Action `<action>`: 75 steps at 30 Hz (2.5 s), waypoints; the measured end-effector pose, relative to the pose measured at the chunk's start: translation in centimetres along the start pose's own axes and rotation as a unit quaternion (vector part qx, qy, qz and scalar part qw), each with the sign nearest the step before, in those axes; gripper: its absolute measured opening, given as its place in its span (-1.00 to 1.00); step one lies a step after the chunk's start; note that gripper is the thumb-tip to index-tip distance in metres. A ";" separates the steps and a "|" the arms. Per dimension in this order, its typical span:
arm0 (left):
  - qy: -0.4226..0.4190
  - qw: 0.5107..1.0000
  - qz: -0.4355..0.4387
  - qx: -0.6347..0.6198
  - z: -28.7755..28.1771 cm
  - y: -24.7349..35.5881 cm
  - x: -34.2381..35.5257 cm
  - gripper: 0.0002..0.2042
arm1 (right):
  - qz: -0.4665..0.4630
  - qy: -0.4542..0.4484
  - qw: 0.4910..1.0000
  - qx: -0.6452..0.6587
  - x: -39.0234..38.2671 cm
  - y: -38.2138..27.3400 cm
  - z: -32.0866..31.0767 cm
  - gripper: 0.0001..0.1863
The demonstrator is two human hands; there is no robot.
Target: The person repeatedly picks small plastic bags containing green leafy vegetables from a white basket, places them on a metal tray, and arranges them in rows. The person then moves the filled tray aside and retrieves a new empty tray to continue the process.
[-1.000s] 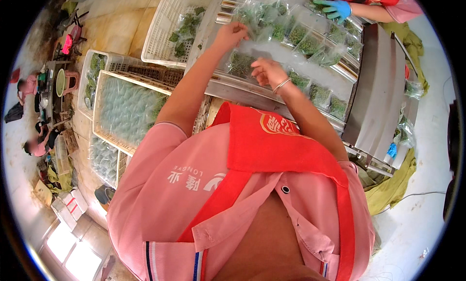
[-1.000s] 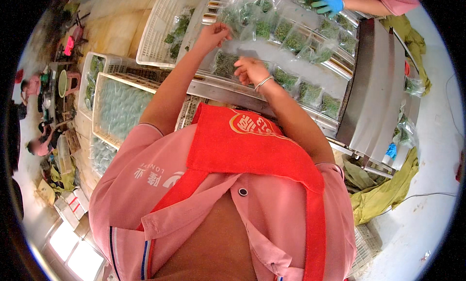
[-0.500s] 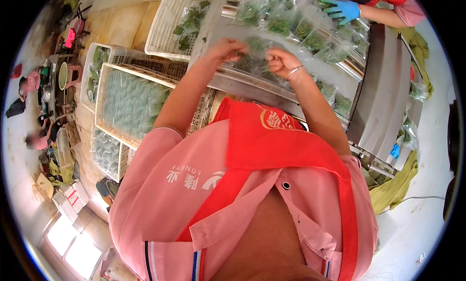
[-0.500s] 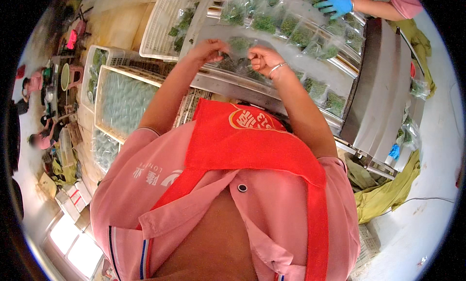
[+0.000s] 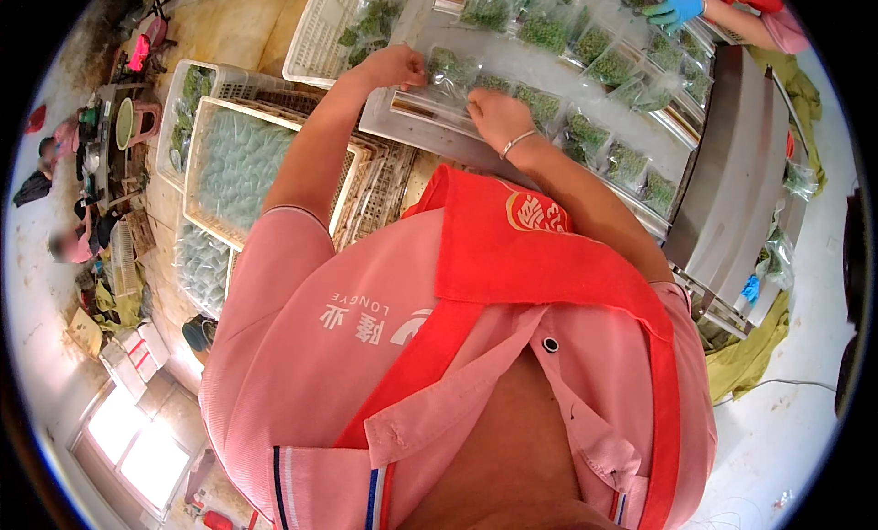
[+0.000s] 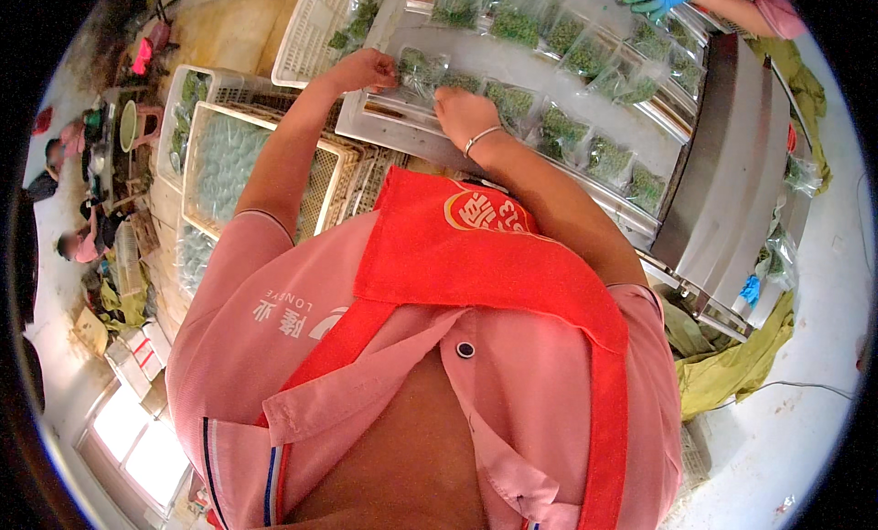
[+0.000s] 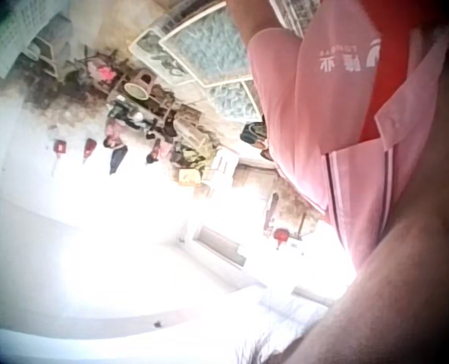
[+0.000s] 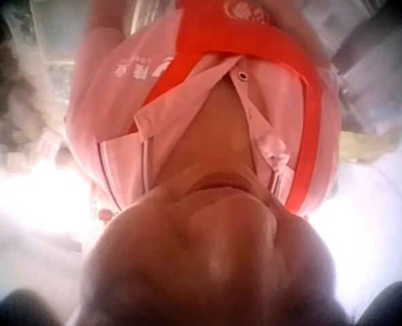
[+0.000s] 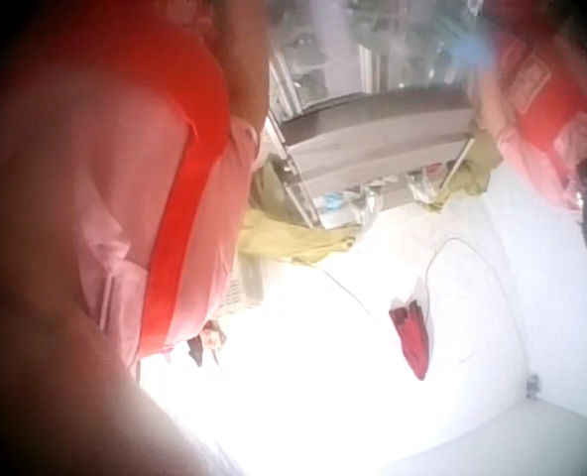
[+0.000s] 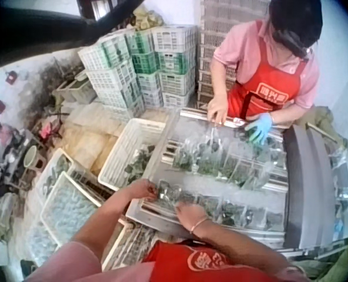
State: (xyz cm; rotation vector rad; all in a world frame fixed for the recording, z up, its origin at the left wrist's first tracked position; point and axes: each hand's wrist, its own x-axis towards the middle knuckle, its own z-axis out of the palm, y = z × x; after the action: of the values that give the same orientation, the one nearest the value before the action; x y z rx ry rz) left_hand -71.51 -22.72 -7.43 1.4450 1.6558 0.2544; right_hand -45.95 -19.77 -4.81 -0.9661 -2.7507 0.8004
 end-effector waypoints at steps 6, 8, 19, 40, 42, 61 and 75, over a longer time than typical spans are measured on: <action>-0.002 0.999 -0.033 -0.009 -0.1 0.5 -0.5 -0.79 | -0.030 -0.025 0.997 -0.062 -1.3 0.0 1.6 -0.80; -0.003 0.999 -0.031 -0.017 -0.1 0.3 -0.3 -0.78 | -0.012 -0.040 0.997 -0.060 -1.1 -0.2 1.6 -0.74; 0.015 1.000 0.005 0.011 0.4 -0.5 -0.5 -0.79 | -0.029 -0.097 0.993 -0.063 -0.5 -0.6 0.6 -0.84; 0.181 0.973 0.133 -0.050 8.4 18.6 2.9 -0.70 | 0.293 0.407 0.806 0.314 -7.6 23.4 -14.8 -0.60; 0.186 0.966 0.140 -0.112 11.0 22.0 5.6 -0.65 | 0.321 0.350 0.814 0.334 -6.3 25.1 -16.5 -0.52; 0.208 0.807 0.109 -0.541 15.8 31.0 13.5 -0.87 | 0.296 0.343 0.691 0.564 -14.8 26.7 -18.5 -0.87; 0.112 0.907 0.204 -0.350 18.0 32.8 17.6 -0.83 | 0.321 0.325 0.838 0.297 -15.3 29.5 -16.5 -0.87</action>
State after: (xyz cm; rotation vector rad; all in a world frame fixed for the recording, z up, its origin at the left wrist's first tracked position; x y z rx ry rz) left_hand -34.51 -4.53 -4.62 1.1971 1.2065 1.1630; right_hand -13.13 -2.48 -5.03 -1.6216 -1.4500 1.0516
